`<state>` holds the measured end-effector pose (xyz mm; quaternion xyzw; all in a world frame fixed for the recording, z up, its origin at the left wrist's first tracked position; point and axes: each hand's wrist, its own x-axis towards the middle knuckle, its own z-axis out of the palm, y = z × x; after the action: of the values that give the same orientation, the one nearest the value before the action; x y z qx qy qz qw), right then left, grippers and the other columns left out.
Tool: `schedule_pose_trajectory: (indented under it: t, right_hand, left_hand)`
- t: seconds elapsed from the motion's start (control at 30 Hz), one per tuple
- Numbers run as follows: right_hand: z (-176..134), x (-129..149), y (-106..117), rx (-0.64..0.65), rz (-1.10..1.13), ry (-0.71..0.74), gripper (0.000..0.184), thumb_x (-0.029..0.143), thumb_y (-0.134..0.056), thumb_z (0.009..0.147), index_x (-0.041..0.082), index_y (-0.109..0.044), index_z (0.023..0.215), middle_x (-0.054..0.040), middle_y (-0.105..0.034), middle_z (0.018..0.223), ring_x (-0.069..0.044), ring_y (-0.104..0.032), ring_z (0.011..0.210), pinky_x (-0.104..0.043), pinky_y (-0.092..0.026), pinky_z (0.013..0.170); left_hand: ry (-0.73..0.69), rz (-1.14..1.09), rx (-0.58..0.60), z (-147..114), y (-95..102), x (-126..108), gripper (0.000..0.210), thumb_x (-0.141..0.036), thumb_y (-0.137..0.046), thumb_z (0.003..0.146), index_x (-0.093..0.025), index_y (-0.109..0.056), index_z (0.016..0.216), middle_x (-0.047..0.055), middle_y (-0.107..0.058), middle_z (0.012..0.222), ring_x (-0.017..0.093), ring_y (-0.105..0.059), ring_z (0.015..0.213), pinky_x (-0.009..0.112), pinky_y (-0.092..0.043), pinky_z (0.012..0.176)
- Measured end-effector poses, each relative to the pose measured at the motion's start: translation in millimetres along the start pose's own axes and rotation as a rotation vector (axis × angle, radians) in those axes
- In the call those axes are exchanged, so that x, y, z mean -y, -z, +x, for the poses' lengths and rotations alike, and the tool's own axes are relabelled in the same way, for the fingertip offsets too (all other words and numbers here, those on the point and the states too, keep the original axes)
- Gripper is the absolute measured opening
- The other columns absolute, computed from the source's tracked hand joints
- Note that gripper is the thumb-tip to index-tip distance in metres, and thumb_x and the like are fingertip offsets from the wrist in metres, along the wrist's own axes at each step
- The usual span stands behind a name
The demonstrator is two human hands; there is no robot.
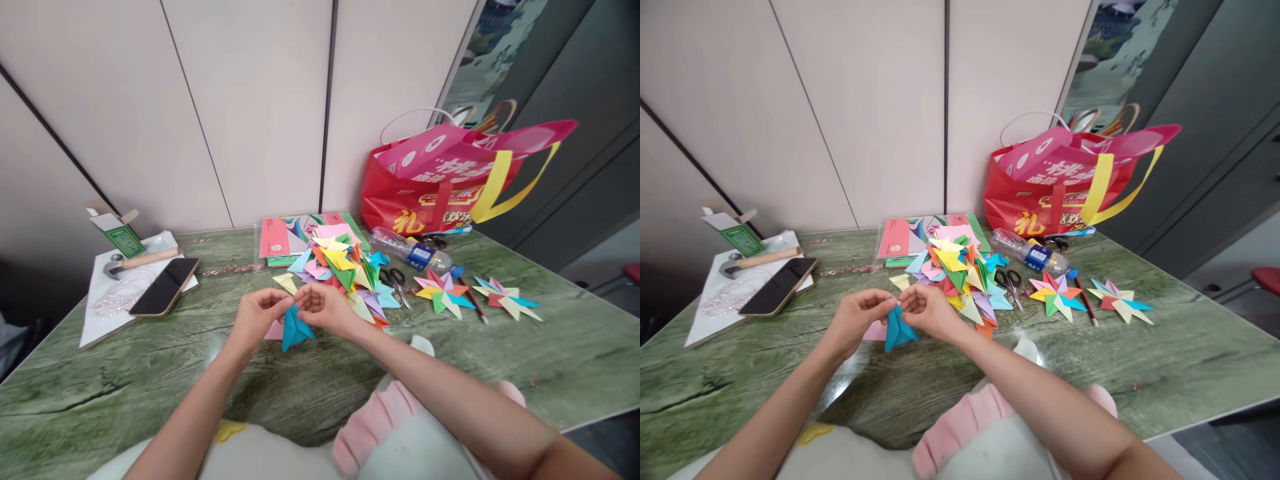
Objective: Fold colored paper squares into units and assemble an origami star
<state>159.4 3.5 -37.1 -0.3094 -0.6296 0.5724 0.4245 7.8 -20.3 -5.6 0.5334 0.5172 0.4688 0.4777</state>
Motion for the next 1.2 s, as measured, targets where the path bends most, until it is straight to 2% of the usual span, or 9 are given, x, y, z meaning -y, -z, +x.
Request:
schedule_pose_trajectory:
  t: [0.2,0.4,0.67,0.77,0.97,1.1,1.2]
  right_hand:
    - [-1,1,-3,-0.037,-0.025,-0.063,0.020,0.030,-0.065,0.063,0.014,-0.055,0.070,0.0018,-0.058,0.062,-0.008,-0.051,0.052,-0.021,-0.041,0.051]
    - [-1,2,-4,-0.065,-0.020,-0.107,0.016,0.028,-0.064,0.062,0.015,-0.056,0.066,0.0022,-0.058,0.059,-0.008,-0.050,0.052,-0.020,-0.038,0.049]
    - [1,5,-7,-0.139,-0.056,-0.207,0.007,0.020,-0.058,0.061,0.015,-0.053,0.059,0.0052,-0.052,0.049,-0.006,-0.042,0.044,-0.018,-0.030,0.042]
    - [1,5,-7,-0.155,-0.049,-0.212,0.007,0.018,-0.056,0.061,0.015,-0.052,0.055,0.0052,-0.050,0.050,-0.006,-0.042,0.046,-0.018,-0.032,0.043]
    - [0,6,-7,-0.140,0.047,-0.205,0.008,0.020,-0.057,0.060,0.018,-0.050,0.056,0.0053,-0.051,0.052,-0.009,-0.050,0.050,-0.023,-0.047,0.046]
    - [1,6,-7,-0.128,0.044,-0.198,0.007,0.019,-0.058,0.059,0.017,-0.052,0.056,0.0049,-0.053,0.051,-0.009,-0.051,0.048,-0.023,-0.047,0.046]
    - [1,5,-4,-0.152,0.035,-0.211,0.006,0.018,-0.057,0.060,0.016,-0.053,0.055,0.0034,-0.056,0.052,-0.008,-0.052,0.048,-0.021,-0.047,0.046]
  left_hand:
    - [-0.011,0.006,-0.037,-1,-1.4,-1,0.015,-0.027,-0.067,0.060,-0.012,-0.063,0.059,-0.001,-0.058,0.049,0.009,-0.049,0.046,0.021,-0.041,0.048]
    - [0.006,0.006,0.012,-1,-1.8,0,0.015,-0.027,-0.069,0.057,-0.012,-0.063,0.059,0.000,-0.059,0.051,0.010,-0.050,0.046,0.021,-0.042,0.047]
    - [0.003,-0.001,-0.059,-3,-7.8,1,0.016,-0.027,-0.069,0.057,-0.012,-0.062,0.057,-0.001,-0.059,0.052,0.009,-0.051,0.046,0.021,-0.041,0.046]
    - [0.011,-0.051,-0.096,-2,-4.5,1,0.017,-0.027,-0.070,0.056,-0.012,-0.062,0.058,-0.001,-0.059,0.051,0.009,-0.051,0.044,0.021,-0.041,0.045]
    - [0.002,-0.143,-0.197,4,5.7,-2,0.019,-0.025,-0.072,0.051,-0.011,-0.061,0.057,-0.001,-0.059,0.049,0.008,-0.049,0.042,0.021,-0.041,0.043]
    - [-0.015,-0.130,-0.242,7,8.8,-1,0.018,-0.024,-0.071,0.051,-0.011,-0.060,0.056,-0.002,-0.057,0.047,0.008,-0.050,0.040,0.021,-0.041,0.042]
    - [-0.052,-0.144,-0.329,11,15.5,1,0.019,-0.025,-0.071,0.051,-0.012,-0.059,0.058,-0.003,-0.056,0.046,0.008,-0.049,0.038,0.021,-0.041,0.042]
